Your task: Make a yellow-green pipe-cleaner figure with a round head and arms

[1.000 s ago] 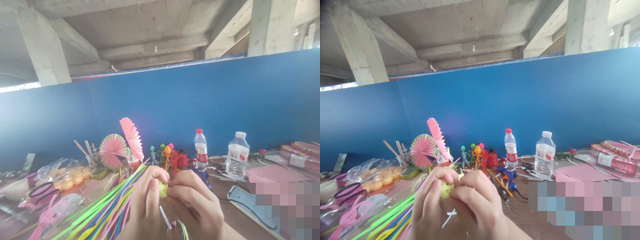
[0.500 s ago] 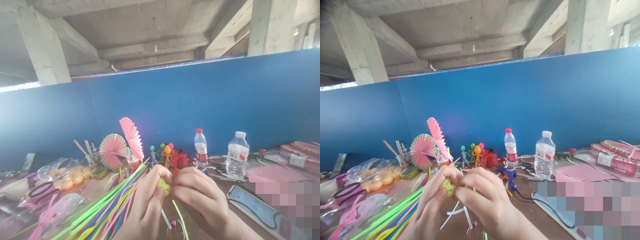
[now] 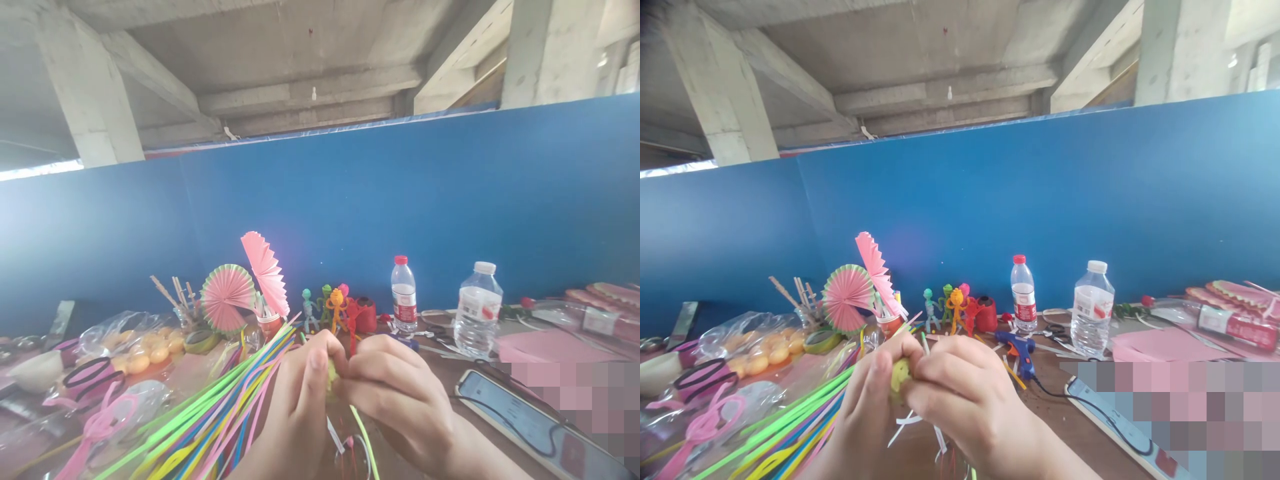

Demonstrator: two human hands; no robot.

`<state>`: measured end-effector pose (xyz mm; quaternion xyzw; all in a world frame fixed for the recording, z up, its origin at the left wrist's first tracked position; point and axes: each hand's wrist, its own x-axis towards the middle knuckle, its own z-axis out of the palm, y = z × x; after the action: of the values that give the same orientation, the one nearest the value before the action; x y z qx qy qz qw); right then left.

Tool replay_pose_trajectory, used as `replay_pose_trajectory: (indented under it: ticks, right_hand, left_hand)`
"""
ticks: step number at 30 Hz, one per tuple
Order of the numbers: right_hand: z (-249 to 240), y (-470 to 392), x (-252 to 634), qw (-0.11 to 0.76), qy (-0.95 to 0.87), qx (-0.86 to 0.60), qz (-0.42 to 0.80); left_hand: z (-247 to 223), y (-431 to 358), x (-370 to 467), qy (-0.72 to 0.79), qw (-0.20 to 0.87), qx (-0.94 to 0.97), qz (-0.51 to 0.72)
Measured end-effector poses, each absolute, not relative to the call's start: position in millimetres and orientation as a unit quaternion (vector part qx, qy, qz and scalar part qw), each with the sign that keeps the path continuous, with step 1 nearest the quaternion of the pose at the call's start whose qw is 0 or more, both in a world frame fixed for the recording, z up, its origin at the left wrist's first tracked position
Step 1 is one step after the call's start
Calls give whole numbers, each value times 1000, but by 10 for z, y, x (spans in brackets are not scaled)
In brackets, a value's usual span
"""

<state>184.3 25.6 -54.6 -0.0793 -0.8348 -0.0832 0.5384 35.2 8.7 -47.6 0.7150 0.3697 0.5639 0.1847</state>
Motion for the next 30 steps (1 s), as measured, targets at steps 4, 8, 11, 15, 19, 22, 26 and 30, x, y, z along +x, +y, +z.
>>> replay_pose_trajectory:
  ticks: [4,8,11,15,19,22,26,30]
  right_hand:
    - [-557,245,1842,522,-842,-98,-92]
    - [-549,241,1853,515,-843,-111,-106]
    - [-530,234,1857,518,-839,-112,-121]
    - [-518,236,1843,553,-819,-105,-113]
    - [-521,252,1805,630,-767,-118,-29]
    - [-502,244,1772,636,-760,-132,22]
    - [-476,174,1700,666,-725,-174,25]
    - [-514,68,1586,684,-696,-212,47]
  left_hand:
    - [-470,95,377,390,219,710,544]
    - [-496,94,393,385,252,713,530]
    - [-528,94,399,389,244,705,540]
    - [-518,79,387,395,209,714,539]
    - [-494,62,365,372,168,726,554]
    - [-498,63,363,362,143,722,573]
    - [-524,69,357,350,81,705,612]
    - [-556,71,321,329,-22,687,647]
